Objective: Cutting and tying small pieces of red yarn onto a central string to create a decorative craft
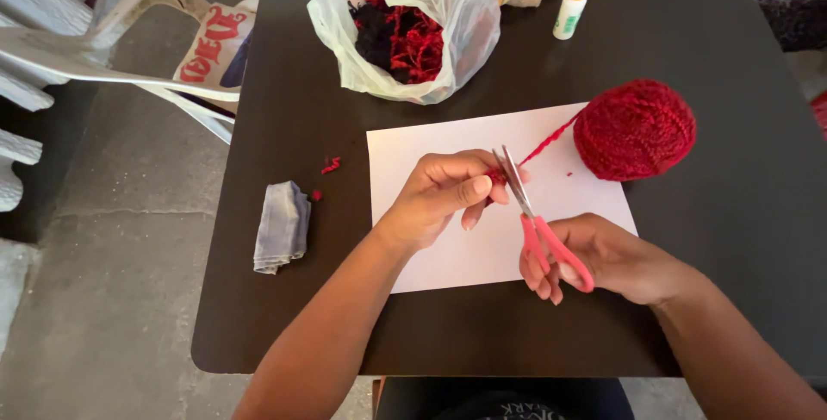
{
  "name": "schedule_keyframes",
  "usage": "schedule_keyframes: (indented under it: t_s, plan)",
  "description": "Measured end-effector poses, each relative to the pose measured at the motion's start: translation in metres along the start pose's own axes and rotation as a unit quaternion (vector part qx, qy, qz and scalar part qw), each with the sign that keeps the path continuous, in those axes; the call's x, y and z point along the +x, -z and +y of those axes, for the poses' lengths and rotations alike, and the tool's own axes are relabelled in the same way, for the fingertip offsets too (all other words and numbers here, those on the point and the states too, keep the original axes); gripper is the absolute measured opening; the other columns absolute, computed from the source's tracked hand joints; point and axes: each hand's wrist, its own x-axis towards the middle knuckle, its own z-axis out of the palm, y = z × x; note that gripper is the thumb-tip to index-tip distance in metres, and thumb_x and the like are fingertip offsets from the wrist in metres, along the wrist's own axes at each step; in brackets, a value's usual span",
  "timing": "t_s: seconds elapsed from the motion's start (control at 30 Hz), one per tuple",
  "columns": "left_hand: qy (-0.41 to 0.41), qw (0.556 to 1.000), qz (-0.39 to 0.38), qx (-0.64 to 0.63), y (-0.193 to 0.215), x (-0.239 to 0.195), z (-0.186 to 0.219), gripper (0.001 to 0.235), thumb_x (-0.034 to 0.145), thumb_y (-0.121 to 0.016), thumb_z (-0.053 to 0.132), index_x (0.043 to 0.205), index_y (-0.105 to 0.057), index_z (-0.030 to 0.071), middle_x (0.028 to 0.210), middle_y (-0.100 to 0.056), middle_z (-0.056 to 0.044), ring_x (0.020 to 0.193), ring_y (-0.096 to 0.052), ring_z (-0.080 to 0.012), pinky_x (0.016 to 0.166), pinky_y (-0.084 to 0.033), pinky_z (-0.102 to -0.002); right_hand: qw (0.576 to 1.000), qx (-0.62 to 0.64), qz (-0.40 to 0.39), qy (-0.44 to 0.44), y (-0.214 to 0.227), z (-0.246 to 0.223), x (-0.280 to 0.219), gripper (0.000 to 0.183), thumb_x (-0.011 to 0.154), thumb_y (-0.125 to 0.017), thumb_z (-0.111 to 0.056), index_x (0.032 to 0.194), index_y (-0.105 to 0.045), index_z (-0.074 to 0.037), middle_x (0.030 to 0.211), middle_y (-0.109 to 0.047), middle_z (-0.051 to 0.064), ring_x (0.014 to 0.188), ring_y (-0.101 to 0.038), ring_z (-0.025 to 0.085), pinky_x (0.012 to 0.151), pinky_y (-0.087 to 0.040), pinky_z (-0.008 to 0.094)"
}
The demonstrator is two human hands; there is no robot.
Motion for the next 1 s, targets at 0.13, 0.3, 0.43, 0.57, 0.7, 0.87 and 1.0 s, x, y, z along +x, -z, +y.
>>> schedule_keyframes:
  t_s: [0.13, 0.3, 0.43, 0.57, 0.7, 0.87, 1.0]
  plan:
    - [-0.039, 0.998, 0.043, -0.034, -0.006, 0.004, -0.009, 0.027, 0.098, -0.069, 0.016, 0.090, -0.074, -0.009, 0.103, -0.069, -0.020, 0.049, -0.054, -0.0071, 0.046, -0.047, -0.019, 0.991, 0.084, 0.000, 0.106, 0.003, 0.028, 0.005, 0.037, 0.090, -0.077, -0.028, 0.087, -0.071, 0.009, 0.080, -0.074, 0.019, 0.074, -0.075, 0.024, 0.058, -0.065, 0.040]
    - [-0.034, 0.999, 0.034, -0.017, -0.002, 0.004, -0.010, 0.023, 0.095, -0.070, 0.010, 0.088, -0.074, -0.011, 0.094, -0.067, -0.019, 0.044, -0.050, -0.0081, 0.042, -0.046, -0.021, 0.986, 0.112, -0.013, 0.121, -0.003, 0.035, 0.010, 0.036, 0.088, -0.080, -0.026, 0.092, -0.069, 0.009, 0.088, -0.073, 0.021, 0.078, -0.074, 0.025, 0.063, -0.065, 0.041]
    - [-0.032, 0.999, 0.030, -0.015, -0.008, 0.005, -0.011, 0.021, 0.095, -0.070, 0.008, 0.088, -0.074, -0.011, 0.088, -0.064, -0.016, 0.044, -0.051, -0.0072, 0.042, -0.046, -0.020, 0.985, 0.131, -0.011, 0.109, -0.006, 0.033, 0.011, 0.048, 0.089, -0.076, -0.039, 0.095, -0.069, 0.008, 0.090, -0.073, 0.020, 0.077, -0.072, 0.023, 0.063, -0.062, 0.039]
    - [-0.032, 0.999, 0.032, -0.018, -0.006, 0.005, -0.015, 0.019, 0.095, -0.070, 0.006, 0.087, -0.074, -0.011, 0.086, -0.065, -0.017, 0.042, -0.050, -0.0076, 0.040, -0.045, -0.020, 0.981, 0.161, -0.021, 0.109, -0.006, 0.033, 0.010, 0.051, 0.089, -0.077, -0.040, 0.097, -0.068, 0.009, 0.092, -0.072, 0.020, 0.080, -0.073, 0.023, 0.064, -0.062, 0.039]
    - [-0.030, 0.999, 0.037, -0.017, -0.006, 0.004, -0.016, 0.017, 0.095, -0.071, 0.005, 0.086, -0.074, -0.009, 0.086, -0.067, -0.017, 0.042, -0.050, -0.0073, 0.040, -0.044, -0.020, 0.981, 0.159, -0.028, 0.108, -0.006, 0.031, 0.011, 0.054, 0.089, -0.076, -0.044, 0.098, -0.068, 0.009, 0.094, -0.072, 0.018, 0.082, -0.073, 0.023, 0.067, -0.062, 0.039]
    - [-0.027, 0.998, 0.047, -0.014, -0.011, 0.005, -0.009, 0.016, 0.093, -0.072, 0.004, 0.084, -0.073, -0.009, 0.089, -0.069, -0.021, 0.040, -0.050, -0.0084, 0.039, -0.044, -0.020, 0.981, 0.148, 0.002, 0.122, -0.001, 0.046, 0.010, 0.043, 0.089, -0.078, -0.031, 0.094, -0.069, 0.011, 0.088, -0.072, 0.022, 0.075, -0.074, 0.026, 0.061, -0.062, 0.039]
    - [-0.042, 0.995, 0.088, -0.029, -0.008, 0.005, -0.006, 0.017, 0.094, -0.072, 0.007, 0.083, -0.072, -0.005, 0.094, -0.071, -0.022, 0.042, -0.051, -0.0083, 0.041, -0.043, -0.020, 0.991, 0.001, 0.077, 0.112, 0.000, 0.027, 0.000, 0.026, 0.085, -0.082, -0.018, 0.090, -0.074, 0.006, 0.085, -0.077, 0.016, 0.078, -0.076, 0.023, 0.067, -0.065, 0.038]
